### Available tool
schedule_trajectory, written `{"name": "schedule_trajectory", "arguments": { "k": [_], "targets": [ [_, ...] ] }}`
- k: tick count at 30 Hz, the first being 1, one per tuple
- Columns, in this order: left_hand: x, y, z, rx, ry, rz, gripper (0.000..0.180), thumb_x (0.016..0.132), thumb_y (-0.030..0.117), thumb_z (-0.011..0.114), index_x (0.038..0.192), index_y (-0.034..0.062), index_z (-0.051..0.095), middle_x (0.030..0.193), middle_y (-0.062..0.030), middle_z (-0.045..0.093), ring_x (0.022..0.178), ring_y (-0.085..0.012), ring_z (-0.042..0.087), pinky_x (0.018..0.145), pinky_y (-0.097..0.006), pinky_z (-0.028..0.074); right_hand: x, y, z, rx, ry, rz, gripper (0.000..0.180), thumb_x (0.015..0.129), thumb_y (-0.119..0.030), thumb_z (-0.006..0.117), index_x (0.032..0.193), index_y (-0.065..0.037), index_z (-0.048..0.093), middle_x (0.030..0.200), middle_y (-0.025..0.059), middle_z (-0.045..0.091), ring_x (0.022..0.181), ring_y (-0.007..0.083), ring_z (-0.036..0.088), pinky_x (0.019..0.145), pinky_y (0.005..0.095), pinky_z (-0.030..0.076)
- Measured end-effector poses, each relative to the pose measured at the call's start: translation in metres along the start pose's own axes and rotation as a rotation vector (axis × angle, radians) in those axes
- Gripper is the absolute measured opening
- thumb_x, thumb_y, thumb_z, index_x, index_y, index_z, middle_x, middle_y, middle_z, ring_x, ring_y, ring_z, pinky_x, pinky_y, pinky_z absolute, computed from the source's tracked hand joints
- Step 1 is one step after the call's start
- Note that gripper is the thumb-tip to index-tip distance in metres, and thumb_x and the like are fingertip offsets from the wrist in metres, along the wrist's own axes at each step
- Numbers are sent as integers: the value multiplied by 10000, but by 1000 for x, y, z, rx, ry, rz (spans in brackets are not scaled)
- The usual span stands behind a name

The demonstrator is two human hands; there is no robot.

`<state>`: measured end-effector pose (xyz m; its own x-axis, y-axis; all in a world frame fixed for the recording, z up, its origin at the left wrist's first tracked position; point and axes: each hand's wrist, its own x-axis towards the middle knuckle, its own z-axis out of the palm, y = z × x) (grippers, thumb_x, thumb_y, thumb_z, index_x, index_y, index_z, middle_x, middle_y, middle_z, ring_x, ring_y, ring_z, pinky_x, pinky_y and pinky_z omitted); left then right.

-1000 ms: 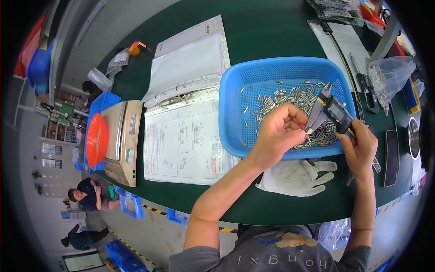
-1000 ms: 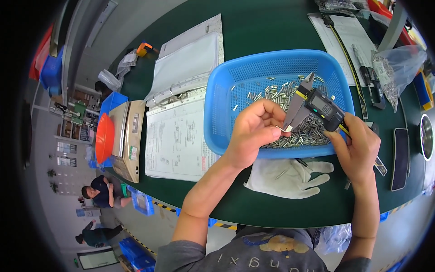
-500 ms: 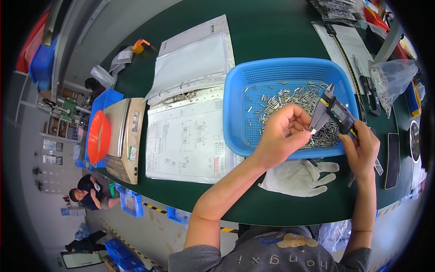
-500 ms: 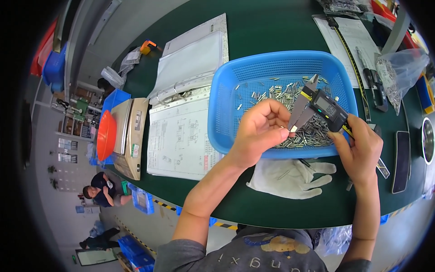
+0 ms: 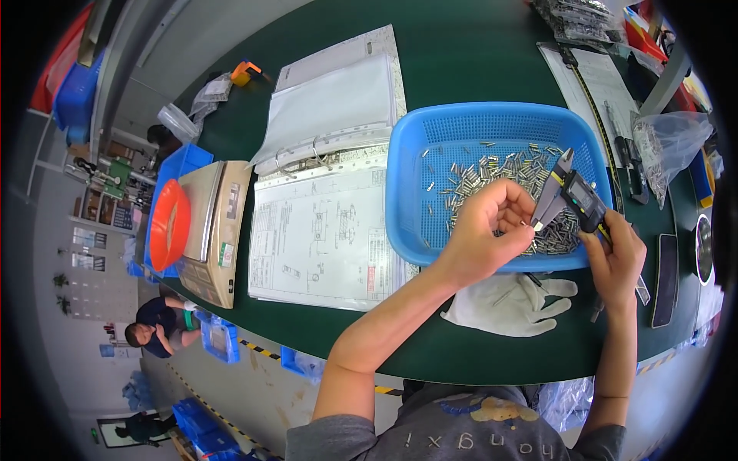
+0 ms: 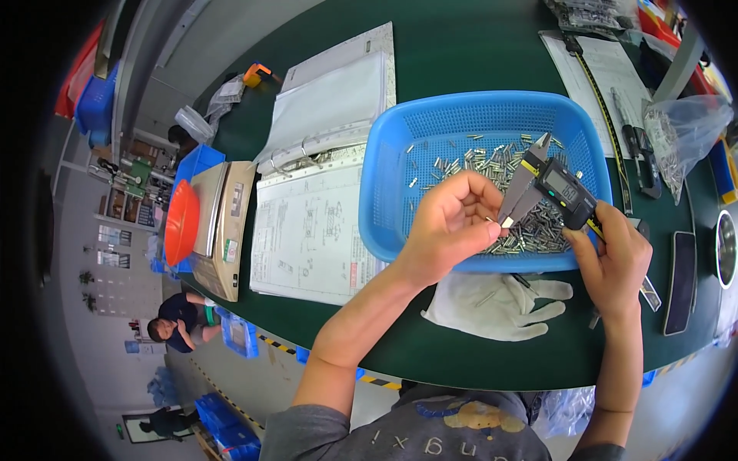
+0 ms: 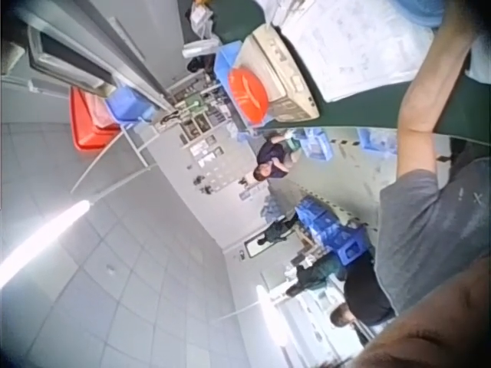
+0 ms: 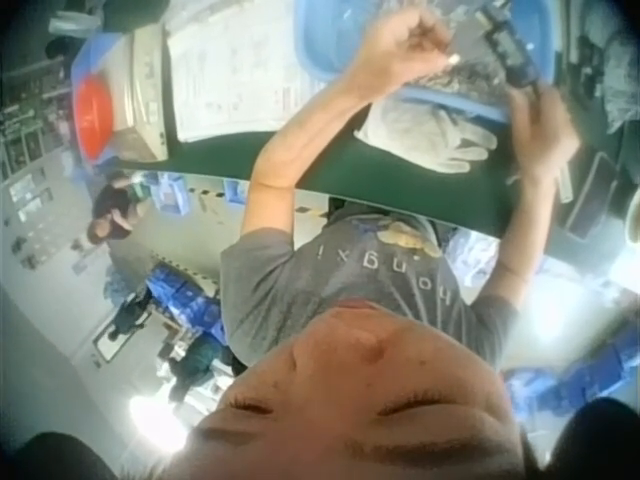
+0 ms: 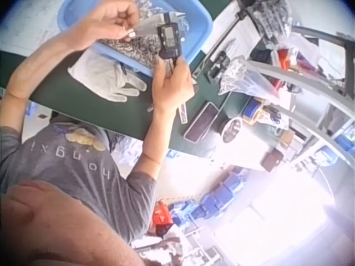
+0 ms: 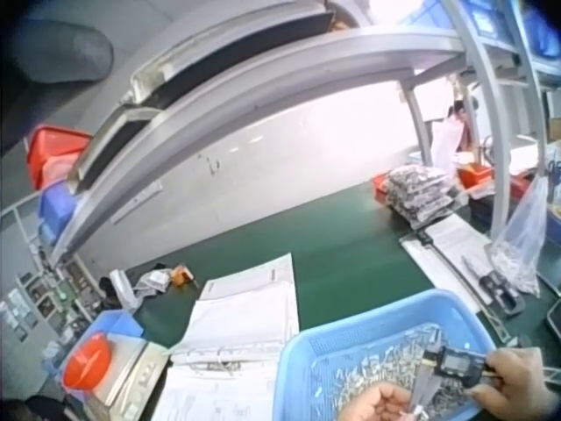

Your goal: The recorder is inspecting and measuring small metal pins using a digital caliper and a micrometer at a workshop bench.

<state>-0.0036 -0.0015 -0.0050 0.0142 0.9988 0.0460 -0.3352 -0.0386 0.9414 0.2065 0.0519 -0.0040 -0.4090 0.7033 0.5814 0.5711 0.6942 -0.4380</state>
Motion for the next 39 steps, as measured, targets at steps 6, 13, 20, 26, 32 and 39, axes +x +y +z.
{"name": "schedule_trajectory", "arguments": {
  "k": [6,13,20,26,32,39],
  "targets": [
    [0,1,1,31,7,5,196,708,-1,587,884,26,508,829,-10,537,709,-49,490,638,-188,410,1,-1,0,11,-12,10,306,688,-137,714,903,15,558,638,96,504,467,173,409,458,262,352],
    [-1,0,-3,56,-49,9,200,748,-14,558,934,-7,484,890,-76,565,791,-103,560,721,-235,461,0,1,0,10,10,-8,316,682,-135,721,899,22,553,642,97,502,467,177,404,455,262,346],
    [0,0,-4,67,-43,18,210,743,-10,563,938,-5,485,887,-76,568,789,-106,562,724,-237,459,1,-1,1,14,-5,5,312,682,-141,724,892,16,554,634,96,494,465,182,403,447,267,339],
    [0,0,-3,52,-45,10,214,742,-5,570,938,-1,484,880,-75,568,786,-107,560,717,-233,453,2,0,1,4,20,-26,316,684,-156,725,881,16,550,625,97,490,464,189,411,445,272,343],
    [-1,2,-2,53,-42,11,235,744,-14,569,962,-3,482,889,-78,571,807,-118,570,732,-237,459,0,-2,0,-6,13,-5,316,683,-157,725,885,15,553,626,100,491,466,193,424,448,272,354],
    [-3,-1,-2,14,-15,16,273,762,-40,571,1019,-9,485,919,-101,584,839,-146,587,769,-262,479,-3,-1,6,43,103,89,316,671,-117,740,900,13,567,654,102,539,476,171,476,447,263,390]
  ]
}}
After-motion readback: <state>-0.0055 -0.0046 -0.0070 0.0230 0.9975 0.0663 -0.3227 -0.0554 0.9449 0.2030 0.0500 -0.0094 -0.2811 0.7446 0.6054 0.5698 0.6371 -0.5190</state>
